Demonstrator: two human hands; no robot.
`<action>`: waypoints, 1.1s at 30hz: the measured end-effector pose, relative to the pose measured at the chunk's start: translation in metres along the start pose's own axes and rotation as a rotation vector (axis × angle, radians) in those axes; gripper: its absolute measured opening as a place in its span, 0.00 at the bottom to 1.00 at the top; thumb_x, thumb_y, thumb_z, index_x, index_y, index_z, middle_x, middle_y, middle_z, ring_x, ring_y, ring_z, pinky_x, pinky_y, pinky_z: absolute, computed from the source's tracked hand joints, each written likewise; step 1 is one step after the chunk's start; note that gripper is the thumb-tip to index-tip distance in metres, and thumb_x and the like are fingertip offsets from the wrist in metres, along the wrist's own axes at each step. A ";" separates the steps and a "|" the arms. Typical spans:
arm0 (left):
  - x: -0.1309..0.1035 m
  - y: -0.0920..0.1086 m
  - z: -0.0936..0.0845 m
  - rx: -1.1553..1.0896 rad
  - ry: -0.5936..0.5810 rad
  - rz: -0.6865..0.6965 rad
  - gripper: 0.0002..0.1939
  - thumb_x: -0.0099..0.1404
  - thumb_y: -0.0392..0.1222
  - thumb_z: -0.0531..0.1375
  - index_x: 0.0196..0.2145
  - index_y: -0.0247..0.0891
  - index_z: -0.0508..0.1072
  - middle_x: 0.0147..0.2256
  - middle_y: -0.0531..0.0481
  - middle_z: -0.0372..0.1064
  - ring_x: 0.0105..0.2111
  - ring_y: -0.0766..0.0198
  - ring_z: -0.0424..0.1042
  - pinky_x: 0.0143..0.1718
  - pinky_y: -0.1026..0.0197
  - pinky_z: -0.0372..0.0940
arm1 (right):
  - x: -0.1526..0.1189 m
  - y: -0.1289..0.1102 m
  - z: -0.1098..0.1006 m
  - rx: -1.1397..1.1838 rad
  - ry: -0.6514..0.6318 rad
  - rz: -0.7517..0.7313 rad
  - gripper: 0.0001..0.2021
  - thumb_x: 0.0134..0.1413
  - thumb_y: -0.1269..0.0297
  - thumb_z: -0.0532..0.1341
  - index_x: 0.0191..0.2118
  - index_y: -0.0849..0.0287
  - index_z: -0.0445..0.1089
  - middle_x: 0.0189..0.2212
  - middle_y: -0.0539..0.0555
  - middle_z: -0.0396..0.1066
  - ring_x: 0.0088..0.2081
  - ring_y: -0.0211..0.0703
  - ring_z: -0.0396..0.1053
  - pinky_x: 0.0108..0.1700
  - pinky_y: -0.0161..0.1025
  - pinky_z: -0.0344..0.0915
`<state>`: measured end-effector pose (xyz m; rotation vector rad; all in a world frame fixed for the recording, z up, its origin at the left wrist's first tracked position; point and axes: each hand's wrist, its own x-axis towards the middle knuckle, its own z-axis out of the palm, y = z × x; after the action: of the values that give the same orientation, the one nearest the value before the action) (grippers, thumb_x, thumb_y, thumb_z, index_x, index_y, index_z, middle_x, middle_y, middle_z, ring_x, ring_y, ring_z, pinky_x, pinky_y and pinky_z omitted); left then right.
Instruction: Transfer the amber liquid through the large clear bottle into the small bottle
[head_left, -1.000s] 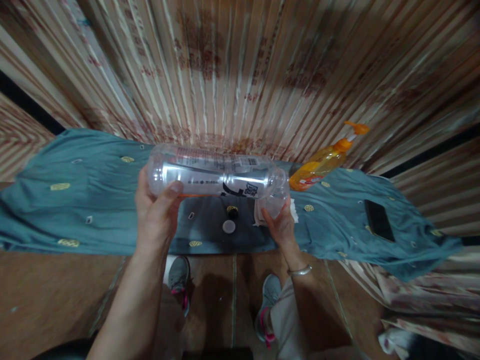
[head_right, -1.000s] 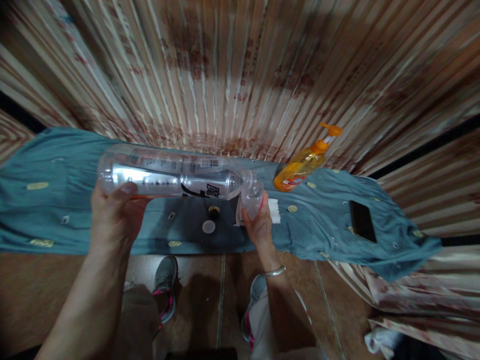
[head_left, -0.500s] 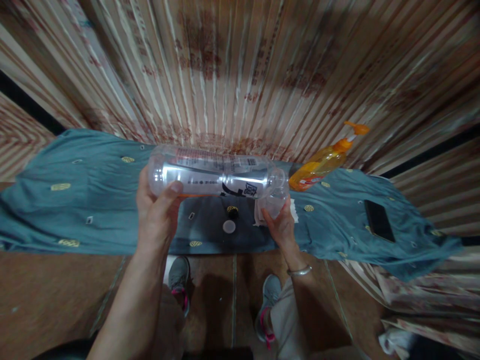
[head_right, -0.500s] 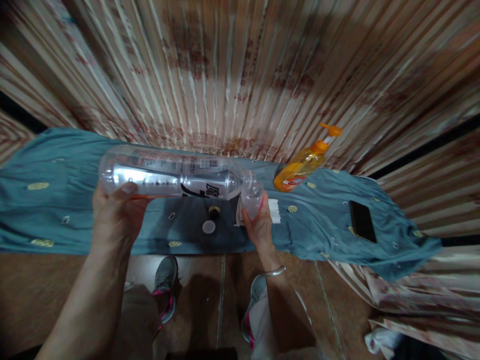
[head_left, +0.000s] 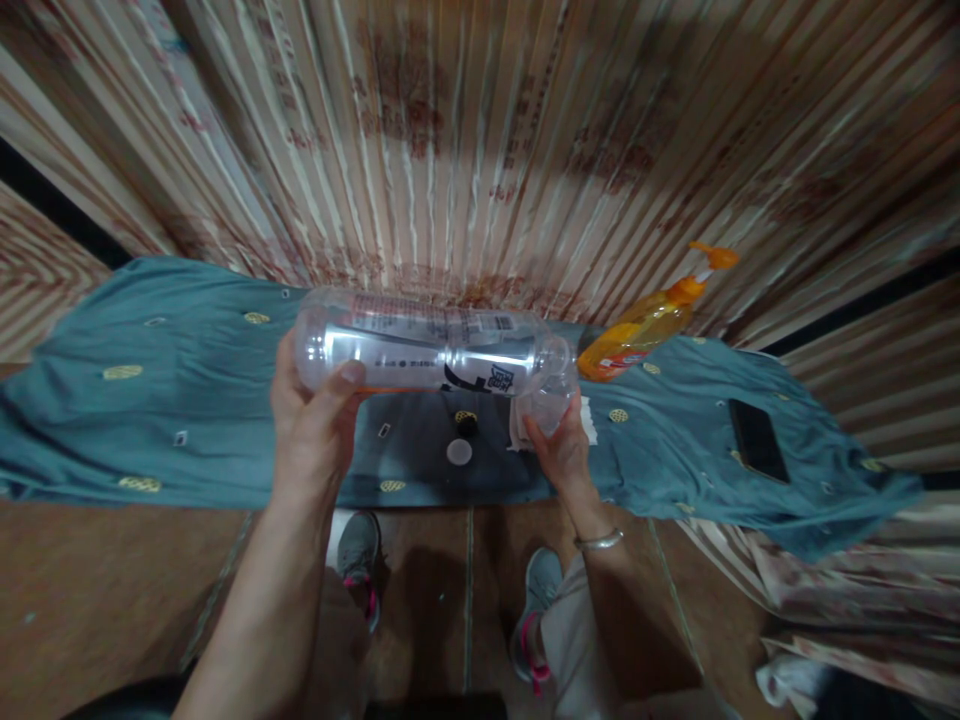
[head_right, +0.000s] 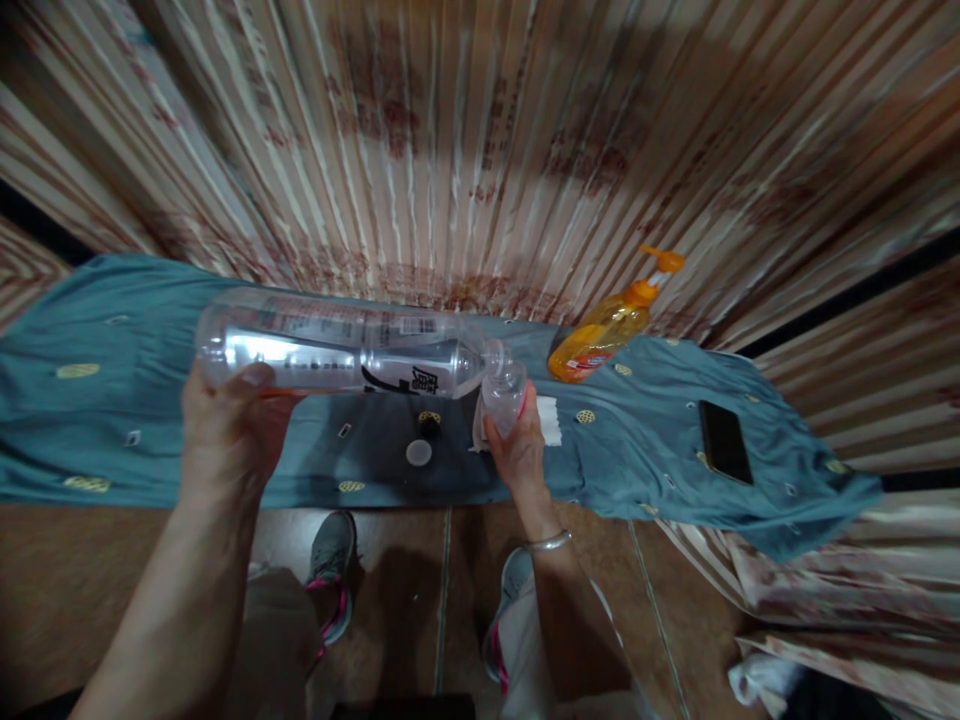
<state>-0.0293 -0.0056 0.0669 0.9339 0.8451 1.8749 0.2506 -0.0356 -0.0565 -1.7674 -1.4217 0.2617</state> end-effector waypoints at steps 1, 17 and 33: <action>0.000 0.000 0.000 -0.001 -0.008 0.004 0.30 0.37 0.47 0.79 0.40 0.45 0.78 0.38 0.53 0.74 0.34 0.63 0.74 0.48 0.43 0.74 | 0.000 0.001 0.000 0.000 0.003 -0.004 0.44 0.54 0.50 0.60 0.71 0.64 0.44 0.66 0.70 0.62 0.66 0.61 0.63 0.63 0.63 0.65; 0.002 -0.002 -0.007 0.034 -0.070 0.035 0.30 0.41 0.48 0.78 0.43 0.47 0.78 0.38 0.54 0.74 0.35 0.63 0.74 0.47 0.44 0.75 | 0.000 0.000 0.000 -0.012 0.000 -0.021 0.43 0.55 0.51 0.60 0.70 0.68 0.46 0.65 0.73 0.62 0.66 0.62 0.64 0.63 0.64 0.65; 0.002 -0.003 -0.010 0.070 -0.108 0.063 0.29 0.46 0.49 0.76 0.47 0.48 0.77 0.40 0.52 0.74 0.37 0.60 0.75 0.48 0.43 0.75 | 0.000 -0.002 -0.001 -0.017 -0.015 -0.007 0.43 0.55 0.51 0.60 0.70 0.67 0.46 0.66 0.72 0.61 0.66 0.62 0.63 0.63 0.63 0.64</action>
<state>-0.0377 -0.0047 0.0601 1.1061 0.8285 1.8399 0.2497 -0.0357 -0.0546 -1.7771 -1.4445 0.2604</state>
